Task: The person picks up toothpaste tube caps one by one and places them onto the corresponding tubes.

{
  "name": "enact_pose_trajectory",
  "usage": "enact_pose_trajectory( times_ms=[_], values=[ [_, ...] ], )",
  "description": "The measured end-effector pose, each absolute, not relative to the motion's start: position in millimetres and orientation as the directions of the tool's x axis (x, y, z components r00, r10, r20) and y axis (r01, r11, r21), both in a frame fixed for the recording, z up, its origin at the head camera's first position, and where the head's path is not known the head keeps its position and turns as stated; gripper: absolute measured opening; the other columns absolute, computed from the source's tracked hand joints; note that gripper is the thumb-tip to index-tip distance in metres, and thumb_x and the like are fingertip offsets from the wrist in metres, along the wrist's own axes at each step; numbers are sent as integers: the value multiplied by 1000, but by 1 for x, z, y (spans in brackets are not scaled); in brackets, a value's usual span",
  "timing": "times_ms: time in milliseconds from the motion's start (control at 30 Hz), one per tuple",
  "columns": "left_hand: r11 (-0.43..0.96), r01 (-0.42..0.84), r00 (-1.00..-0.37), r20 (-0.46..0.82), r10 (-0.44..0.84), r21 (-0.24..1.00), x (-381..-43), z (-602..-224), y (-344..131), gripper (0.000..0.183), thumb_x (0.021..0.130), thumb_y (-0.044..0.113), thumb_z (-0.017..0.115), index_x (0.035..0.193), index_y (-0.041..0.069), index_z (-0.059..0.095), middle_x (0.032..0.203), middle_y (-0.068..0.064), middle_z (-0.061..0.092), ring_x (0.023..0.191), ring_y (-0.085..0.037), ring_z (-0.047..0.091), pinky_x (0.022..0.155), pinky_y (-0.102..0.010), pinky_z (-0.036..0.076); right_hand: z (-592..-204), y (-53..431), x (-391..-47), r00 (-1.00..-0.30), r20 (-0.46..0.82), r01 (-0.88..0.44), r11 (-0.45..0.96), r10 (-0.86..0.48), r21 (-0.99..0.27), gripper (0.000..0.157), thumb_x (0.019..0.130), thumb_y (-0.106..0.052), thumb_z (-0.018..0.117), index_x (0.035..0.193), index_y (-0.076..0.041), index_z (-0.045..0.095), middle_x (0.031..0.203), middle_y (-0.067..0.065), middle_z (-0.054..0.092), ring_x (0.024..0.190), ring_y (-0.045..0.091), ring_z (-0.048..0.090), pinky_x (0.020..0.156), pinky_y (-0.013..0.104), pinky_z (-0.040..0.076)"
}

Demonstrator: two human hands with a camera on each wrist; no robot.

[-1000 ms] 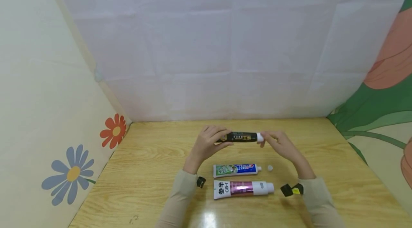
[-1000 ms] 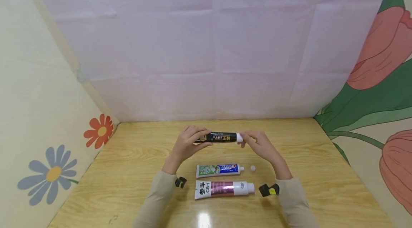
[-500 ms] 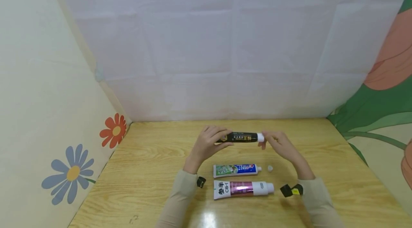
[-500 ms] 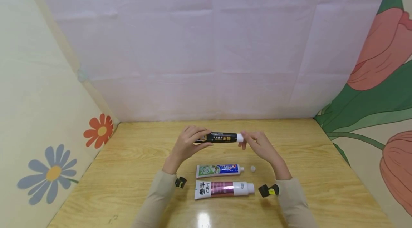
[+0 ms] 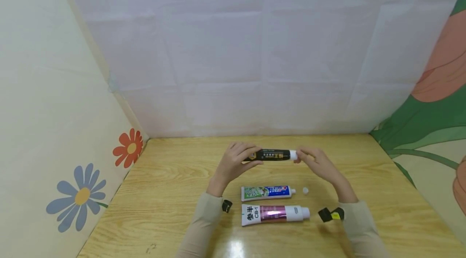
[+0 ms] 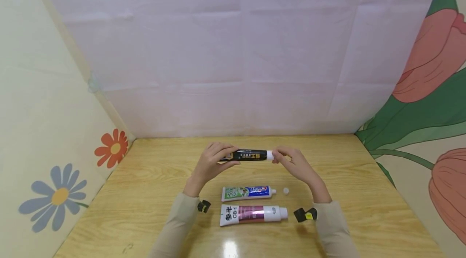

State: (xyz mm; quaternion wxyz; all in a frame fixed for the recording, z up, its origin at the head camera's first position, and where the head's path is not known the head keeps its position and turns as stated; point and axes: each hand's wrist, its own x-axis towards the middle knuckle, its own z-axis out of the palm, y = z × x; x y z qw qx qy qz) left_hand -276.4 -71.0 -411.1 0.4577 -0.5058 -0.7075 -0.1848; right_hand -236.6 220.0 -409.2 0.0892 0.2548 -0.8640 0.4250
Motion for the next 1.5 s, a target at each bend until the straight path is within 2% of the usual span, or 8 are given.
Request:
enact_pose_trajectory(
  times_ms=[67, 167, 367, 500, 800, 1067, 1300, 1500],
  values=[
    [418, 886, -67, 837, 543, -200, -277, -411, -71, 47, 69, 33, 79, 109, 9, 67, 99, 0, 66, 82, -10, 59, 71, -25, 47, -409, 220, -236, -866, 358, -497, 528, -349, -689, 20, 97, -25, 48, 104, -12, 63, 92, 3, 66, 89, 22, 60, 78, 45, 49],
    [416, 887, -64, 839, 541, -201, -277, -411, -70, 49, 66, 31, 81, 108, 9, 68, 98, 0, 67, 83, -11, 60, 71, -25, 47, -410, 220, -236, -886, 332, -462, 555, -323, -692, 28, 92, -31, 57, 115, -16, 60, 100, 2, 64, 96, 23, 58, 81, 48, 49],
    [418, 885, -61, 838, 543, -206, -278, -411, -71, 50, 66, 31, 81, 108, 9, 67, 98, 0, 67, 82, -10, 59, 70, -24, 47, -407, 219, -234, -881, 348, -473, 541, -322, -696, 33, 85, -25, 67, 115, -17, 58, 100, 0, 63, 100, 22, 56, 87, 52, 45],
    [421, 883, -65, 835, 546, -207, -277, -412, -71, 49, 68, 33, 80, 110, 10, 67, 99, 0, 66, 82, -10, 59, 70, -25, 47, -395, 214, -224, -857, 384, -514, 513, -343, -688, 37, 82, -17, 71, 115, -10, 57, 102, 3, 63, 97, 22, 57, 86, 52, 45],
    [421, 883, -68, 833, 549, -206, -279, -413, -72, 47, 72, 34, 78, 110, 11, 66, 99, 0, 66, 82, -10, 59, 71, -25, 47, -374, 206, -210, -816, 442, -578, 483, -373, -658, 37, 80, -6, 71, 113, 0, 56, 109, 6, 61, 95, 14, 57, 88, 49, 46],
    [412, 886, -54, 834, 549, -214, -280, -414, -71, 45, 73, 35, 76, 109, 10, 67, 98, 0, 66, 82, -10, 59, 73, -26, 48, -377, 208, -212, -803, 455, -594, 467, -384, -655, 31, 82, -5, 69, 111, -4, 58, 105, 4, 62, 94, 11, 57, 89, 49, 46],
    [418, 884, -62, 832, 551, -211, -279, -413, -72, 44, 72, 35, 77, 107, 9, 68, 99, 0, 66, 83, -10, 59, 73, -26, 48, -378, 208, -213, -803, 451, -595, 483, -389, -643, 30, 83, -7, 68, 112, -6, 59, 104, 1, 63, 94, 10, 58, 89, 38, 45],
    [427, 878, -65, 830, 554, -215, -279, -413, -73, 45, 74, 36, 75, 110, 10, 67, 100, 0, 66, 82, -10, 59, 72, -25, 48, -378, 208, -213, -798, 456, -601, 470, -395, -646, 28, 84, -6, 67, 111, -6, 60, 102, 2, 64, 93, 10, 58, 89, 46, 46]
  ],
)
